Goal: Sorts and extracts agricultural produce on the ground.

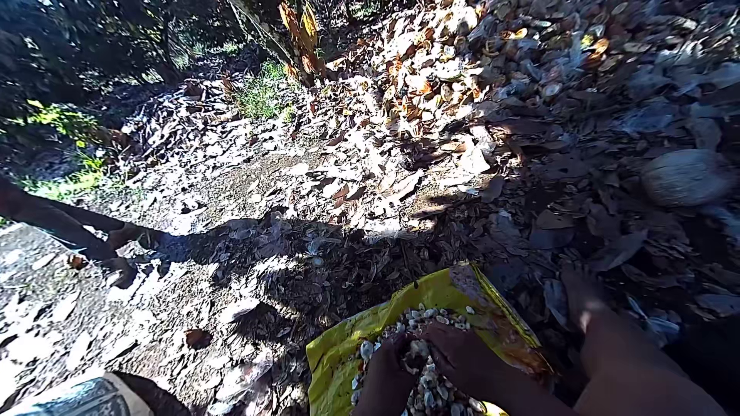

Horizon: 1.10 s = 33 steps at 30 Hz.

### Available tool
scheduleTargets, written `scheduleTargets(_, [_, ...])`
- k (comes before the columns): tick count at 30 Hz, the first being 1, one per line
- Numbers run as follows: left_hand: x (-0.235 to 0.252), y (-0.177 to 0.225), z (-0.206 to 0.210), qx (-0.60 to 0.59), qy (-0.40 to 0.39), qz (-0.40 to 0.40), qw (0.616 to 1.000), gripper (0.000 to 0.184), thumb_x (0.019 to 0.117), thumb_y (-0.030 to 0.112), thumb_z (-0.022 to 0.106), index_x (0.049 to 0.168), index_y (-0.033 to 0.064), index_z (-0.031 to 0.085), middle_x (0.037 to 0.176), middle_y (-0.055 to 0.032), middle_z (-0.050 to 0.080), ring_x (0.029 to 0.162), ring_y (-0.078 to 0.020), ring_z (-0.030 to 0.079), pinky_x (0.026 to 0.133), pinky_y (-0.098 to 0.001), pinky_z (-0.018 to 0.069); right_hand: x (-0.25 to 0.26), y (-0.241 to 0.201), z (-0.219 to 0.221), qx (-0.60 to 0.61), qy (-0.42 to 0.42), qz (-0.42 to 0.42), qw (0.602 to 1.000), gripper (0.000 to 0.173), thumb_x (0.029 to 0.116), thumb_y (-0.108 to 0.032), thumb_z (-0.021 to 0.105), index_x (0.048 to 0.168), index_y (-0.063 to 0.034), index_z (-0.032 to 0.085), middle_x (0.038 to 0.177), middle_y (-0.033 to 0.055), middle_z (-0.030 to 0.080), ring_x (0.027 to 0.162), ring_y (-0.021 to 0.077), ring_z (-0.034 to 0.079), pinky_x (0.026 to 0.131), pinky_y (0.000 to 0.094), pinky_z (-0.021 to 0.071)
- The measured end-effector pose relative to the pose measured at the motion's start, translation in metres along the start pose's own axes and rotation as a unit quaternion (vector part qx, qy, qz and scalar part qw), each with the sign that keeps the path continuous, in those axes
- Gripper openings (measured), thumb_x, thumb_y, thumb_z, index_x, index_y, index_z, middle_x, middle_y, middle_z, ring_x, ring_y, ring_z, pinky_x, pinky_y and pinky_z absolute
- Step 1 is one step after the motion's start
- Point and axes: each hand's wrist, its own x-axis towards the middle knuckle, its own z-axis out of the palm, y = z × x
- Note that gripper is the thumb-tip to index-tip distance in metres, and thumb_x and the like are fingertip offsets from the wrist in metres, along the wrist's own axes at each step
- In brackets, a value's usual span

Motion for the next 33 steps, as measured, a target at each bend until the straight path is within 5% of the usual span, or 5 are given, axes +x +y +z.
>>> scheduleTargets(12, [0.000, -0.005, 0.001, 0.063, 0.000, 0.095, 0.993, 0.035, 0.0963, 0.009, 0.062, 0.130, 0.0152, 0.067, 0.129, -0.0013, 0.066, 0.120, -0.0093, 0.061, 0.103, -0.0309, 0.0524, -0.002, -0.009, -0.003, 0.068, -0.017, 0.045, 0.997, 0.027, 0.1006, -0.013, 0.048, 0.118, -0.0043, 0.066, 0.111, 0.0144, 0.070, 0.100, 0.0292, 0.071, 0.085, 0.0491, 0.0585])
scheduleTargets(17, [0.001, -0.003, 0.000, -0.021, 0.023, 0.055, 0.998, 0.042, 0.0900, 0.004, 0.069, 0.130, 0.0162, 0.066, 0.108, 0.0040, 0.073, 0.088, -0.0063, 0.069, 0.081, -0.0292, 0.0599, -0.005, -0.007, 0.000, 0.150, -0.013, 0.066, 0.986, 0.044, 0.1008, -0.028, 0.049, 0.142, -0.0120, 0.055, 0.124, 0.0079, 0.069, 0.107, 0.0196, 0.069, 0.092, 0.0469, 0.0577])
scheduleTargets(21, [-0.002, -0.001, 0.000, 0.043, 0.029, 0.055, 0.997, 0.039, 0.0851, 0.009, 0.075, 0.124, 0.0134, 0.071, 0.112, 0.0024, 0.073, 0.096, -0.0058, 0.069, 0.087, -0.0299, 0.0602, -0.005, -0.010, 0.003, 0.099, 0.002, 0.068, 0.993, 0.053, 0.1024, -0.048, 0.055, 0.145, -0.0159, 0.054, 0.122, 0.0079, 0.069, 0.091, 0.0219, 0.071, 0.080, 0.0485, 0.0603])
scheduleTargets(26, [-0.006, 0.004, 0.002, 0.072, 0.012, 0.068, 0.995, 0.034, 0.0866, 0.006, 0.073, 0.120, 0.0077, 0.074, 0.119, -0.0041, 0.072, 0.102, -0.0090, 0.071, 0.092, -0.0300, 0.0604, -0.006, -0.011, 0.003, 0.099, 0.008, 0.042, 0.994, 0.037, 0.1042, -0.023, 0.047, 0.137, -0.0099, 0.060, 0.124, 0.0111, 0.069, 0.098, 0.0234, 0.072, 0.085, 0.0455, 0.0601])
scheduleTargets(33, [-0.002, 0.002, -0.003, 0.051, 0.001, 0.057, 0.997, 0.036, 0.0896, 0.002, 0.068, 0.124, 0.0136, 0.074, 0.121, 0.0022, 0.073, 0.108, -0.0053, 0.068, 0.097, -0.0286, 0.0576, -0.005, -0.012, 0.007, 0.153, 0.027, 0.061, 0.986, 0.036, 0.1052, -0.021, 0.047, 0.137, -0.0106, 0.060, 0.128, 0.0091, 0.067, 0.108, 0.0185, 0.068, 0.093, 0.0393, 0.0576])
